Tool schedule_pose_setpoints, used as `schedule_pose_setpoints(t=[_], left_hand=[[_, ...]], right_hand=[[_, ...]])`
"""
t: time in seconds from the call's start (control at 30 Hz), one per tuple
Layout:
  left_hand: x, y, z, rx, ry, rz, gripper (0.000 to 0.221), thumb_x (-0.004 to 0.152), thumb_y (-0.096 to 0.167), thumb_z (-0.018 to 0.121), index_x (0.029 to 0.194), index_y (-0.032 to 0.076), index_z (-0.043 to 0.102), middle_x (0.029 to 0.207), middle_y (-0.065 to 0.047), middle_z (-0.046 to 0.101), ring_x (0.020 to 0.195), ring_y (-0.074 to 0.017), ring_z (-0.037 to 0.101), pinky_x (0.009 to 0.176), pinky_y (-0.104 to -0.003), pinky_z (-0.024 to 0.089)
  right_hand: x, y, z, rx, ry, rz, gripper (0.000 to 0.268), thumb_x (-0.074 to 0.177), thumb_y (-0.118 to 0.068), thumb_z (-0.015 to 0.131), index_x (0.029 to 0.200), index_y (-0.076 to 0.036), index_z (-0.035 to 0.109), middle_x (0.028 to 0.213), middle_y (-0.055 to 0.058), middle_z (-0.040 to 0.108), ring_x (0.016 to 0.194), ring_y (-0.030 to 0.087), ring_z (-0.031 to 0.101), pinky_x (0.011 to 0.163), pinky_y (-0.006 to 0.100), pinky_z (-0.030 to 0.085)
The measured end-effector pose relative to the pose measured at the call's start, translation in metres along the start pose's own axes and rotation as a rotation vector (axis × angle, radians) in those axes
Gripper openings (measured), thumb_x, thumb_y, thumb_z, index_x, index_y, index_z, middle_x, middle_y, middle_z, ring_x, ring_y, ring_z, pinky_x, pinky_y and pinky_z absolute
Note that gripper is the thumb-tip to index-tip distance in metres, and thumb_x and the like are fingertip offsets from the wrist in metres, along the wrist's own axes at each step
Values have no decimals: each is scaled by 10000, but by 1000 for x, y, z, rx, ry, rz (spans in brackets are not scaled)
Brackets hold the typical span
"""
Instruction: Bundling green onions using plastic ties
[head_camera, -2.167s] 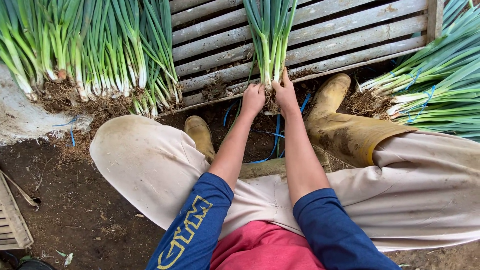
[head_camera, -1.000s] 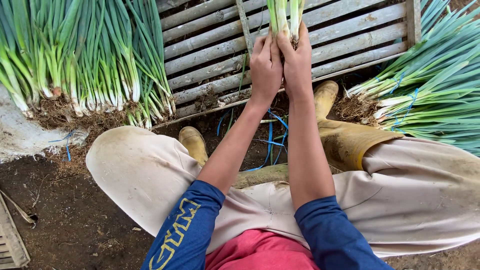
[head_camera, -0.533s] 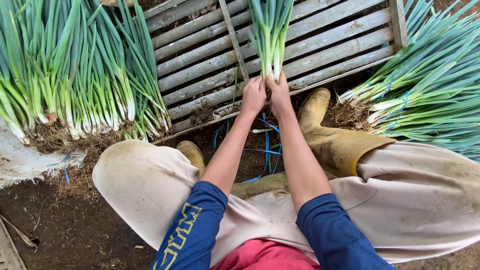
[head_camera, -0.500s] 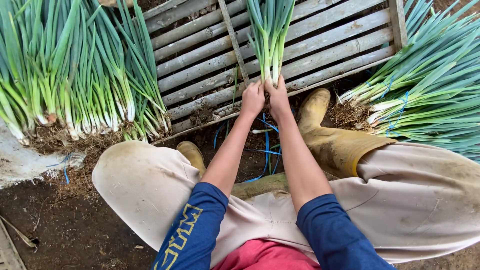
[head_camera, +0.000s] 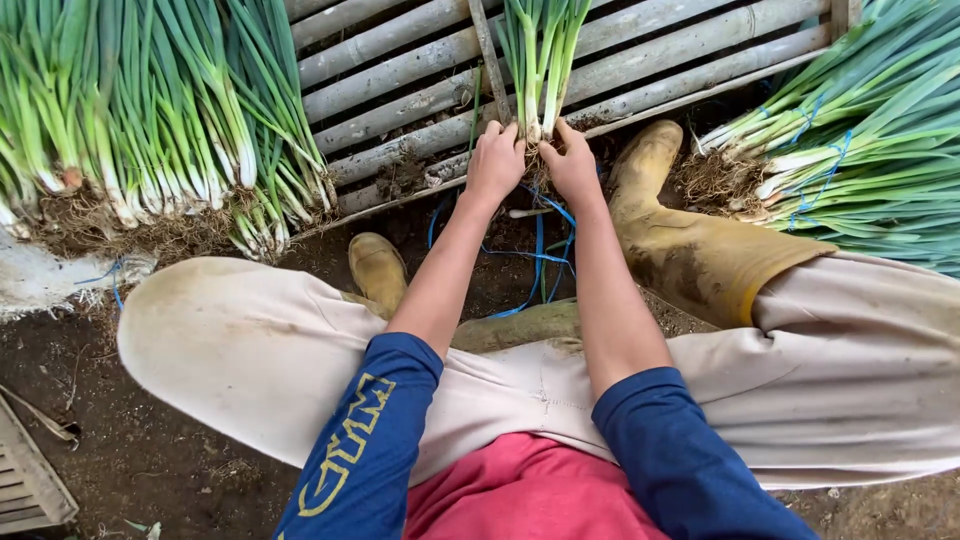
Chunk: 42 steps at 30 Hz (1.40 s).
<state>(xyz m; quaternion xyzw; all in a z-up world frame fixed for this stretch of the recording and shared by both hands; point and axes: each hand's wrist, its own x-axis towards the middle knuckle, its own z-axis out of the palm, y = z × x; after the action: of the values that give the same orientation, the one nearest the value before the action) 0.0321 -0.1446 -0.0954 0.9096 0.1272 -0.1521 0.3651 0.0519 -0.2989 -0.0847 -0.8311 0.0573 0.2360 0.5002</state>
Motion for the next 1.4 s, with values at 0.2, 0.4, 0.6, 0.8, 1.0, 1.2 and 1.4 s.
schedule_pose_setpoints(t=[0.2, 0.4, 0.6, 0.8, 1.0, 1.2, 1.4], left_hand=[[-27, 5, -18, -60, 47, 60, 471, 1065, 233, 527, 1497, 51, 491, 1228, -200, 600, 1155, -425, 645, 901, -527, 608], [-77, -4, -56, -124, 245, 184, 228, 1101, 184, 499, 1252, 34, 582, 917, -89, 534, 836, -303, 687, 654, -435, 631], [-141, -99, 20, 215, -126, -397, 552, 942, 653, 572, 1004, 127, 730, 910, -151, 717, 843, -356, 763, 598, -484, 636], [-213, -128, 47, 369, -858, -906, 597, 1031, 509, 415, 1322, 38, 640, 1391, -241, 597, 1207, -427, 644, 896, -651, 574], [-224, -127, 34, 137, -976, -836, 713, 1003, 613, 420, 1373, 43, 636, 1470, -225, 560, 1394, -383, 511, 1123, -578, 453], [-220, -120, 47, 62, -1075, -896, 902, 950, 750, 220, 1531, 101, 455, 1663, -124, 349, 1542, -280, 313, 1256, -486, 275], [-222, -131, 70, -67, -1095, -997, 983, 926, 798, 318, 1573, 63, 410, 1680, -168, 291, 1545, -312, 291, 1239, -497, 278]], right_hand=[[-34, -6, -3, 107, 130, -278, 426, 1128, -51, 521, 1540, -60, 414, 1456, 212, 468, 1335, 447, 527, 1146, 682, 437], [-79, 21, 9, -124, 508, -426, 130, 1072, -90, 509, 1196, -114, 541, 1003, 73, 509, 789, 232, 547, 692, 352, 492], [-105, 110, 7, -748, -114, 175, 329, 1030, -433, 481, 1105, -164, 656, 1044, 115, 706, 1023, 356, 708, 820, 591, 594], [-135, 79, 15, -1091, -269, 706, 463, 1060, -314, 303, 1332, -99, 610, 1329, 153, 635, 1205, 383, 649, 956, 543, 532], [-127, 59, 6, -1377, -406, 1004, 505, 1148, -282, 355, 1511, 40, 494, 1438, 437, 362, 1215, 774, 358, 855, 920, 319], [-121, 102, -55, -1352, -883, 779, 504, 1073, -221, 342, 1418, -14, 645, 1349, 281, 673, 1194, 489, 668, 871, 690, 580], [-113, 124, -60, -1254, -875, 928, 837, 1039, -620, 303, 1457, 38, 607, 1344, 279, 682, 1141, 400, 725, 917, 518, 606]])
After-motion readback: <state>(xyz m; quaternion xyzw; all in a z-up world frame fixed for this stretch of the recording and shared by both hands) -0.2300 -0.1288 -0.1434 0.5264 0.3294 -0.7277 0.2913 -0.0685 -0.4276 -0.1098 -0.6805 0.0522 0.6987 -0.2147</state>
